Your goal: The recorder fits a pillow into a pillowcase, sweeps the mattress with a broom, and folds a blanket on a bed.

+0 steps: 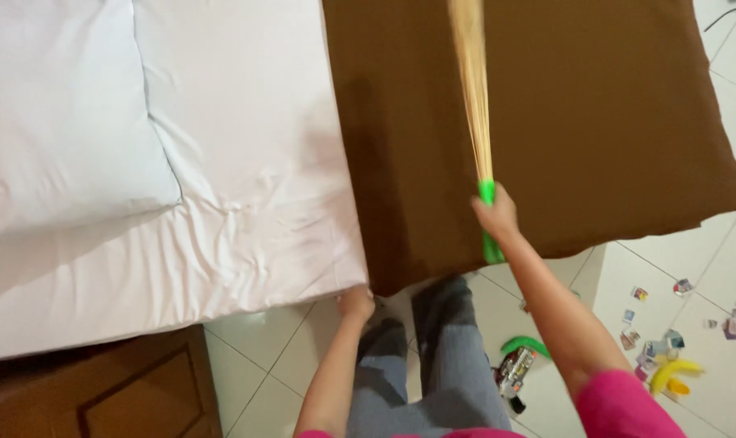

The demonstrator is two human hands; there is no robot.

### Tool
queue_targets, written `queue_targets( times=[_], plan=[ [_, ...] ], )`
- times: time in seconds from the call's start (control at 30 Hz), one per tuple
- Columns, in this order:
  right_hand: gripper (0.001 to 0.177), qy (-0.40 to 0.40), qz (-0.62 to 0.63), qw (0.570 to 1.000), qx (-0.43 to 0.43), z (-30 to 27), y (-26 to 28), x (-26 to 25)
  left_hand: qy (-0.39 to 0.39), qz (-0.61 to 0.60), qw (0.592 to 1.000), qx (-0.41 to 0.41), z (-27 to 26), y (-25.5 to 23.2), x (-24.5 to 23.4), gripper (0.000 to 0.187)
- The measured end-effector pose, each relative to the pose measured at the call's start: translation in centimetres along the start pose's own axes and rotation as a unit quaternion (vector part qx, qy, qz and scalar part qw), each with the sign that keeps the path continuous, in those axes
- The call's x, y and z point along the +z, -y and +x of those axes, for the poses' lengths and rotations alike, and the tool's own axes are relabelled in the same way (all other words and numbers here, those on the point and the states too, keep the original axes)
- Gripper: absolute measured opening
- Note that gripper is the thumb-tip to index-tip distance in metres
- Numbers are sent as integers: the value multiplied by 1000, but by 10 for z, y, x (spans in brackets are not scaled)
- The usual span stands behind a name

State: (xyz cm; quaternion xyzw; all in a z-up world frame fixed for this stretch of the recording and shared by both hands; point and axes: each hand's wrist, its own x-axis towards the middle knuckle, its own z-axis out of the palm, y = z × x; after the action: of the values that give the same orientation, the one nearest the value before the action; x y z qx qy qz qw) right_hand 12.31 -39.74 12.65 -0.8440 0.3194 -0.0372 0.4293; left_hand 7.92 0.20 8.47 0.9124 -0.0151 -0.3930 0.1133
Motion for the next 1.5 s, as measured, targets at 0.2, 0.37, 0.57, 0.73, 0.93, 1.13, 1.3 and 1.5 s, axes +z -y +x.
queue_targets(
  times=[0.2, 0.37, 0.57, 0.73, 0.93, 1.13, 1.3, 1.5],
  plan=[
    [49, 49, -68, 995, 49, 81, 11, 131, -76, -52, 995, 42, -14, 12, 31, 17],
    [53, 327, -201, 923, 0, -61, -35, 116, -144, -223, 961, 74, -52, -38, 17, 14],
    [51, 523, -233, 816, -77, -128, -48, -13, -189, -366, 898, 152, -66, -181, -34, 19],
    [54, 384, -123, 910, -98, -91, -124, -90, -140, -336, 894, 261, -41, -297, -59, 21],
    [35, 37, -54, 977, 202, -86, -321, -169, -169, -271, 861, 397, -25, -407, -64, 20],
    [16, -137, 427, 759, 472, -111, -379, -219, -158, -263, 858, 413, -25, -458, -46, 19],
    [13, -125, 367, 845, 370, -63, -290, -229, -69, -273, 887, 367, -16, -487, -23, 19],
    [11, 73, 199, 916, 340, -36, -253, -242, -64, -221, 872, 432, -5, -528, -20, 18]
  ],
)
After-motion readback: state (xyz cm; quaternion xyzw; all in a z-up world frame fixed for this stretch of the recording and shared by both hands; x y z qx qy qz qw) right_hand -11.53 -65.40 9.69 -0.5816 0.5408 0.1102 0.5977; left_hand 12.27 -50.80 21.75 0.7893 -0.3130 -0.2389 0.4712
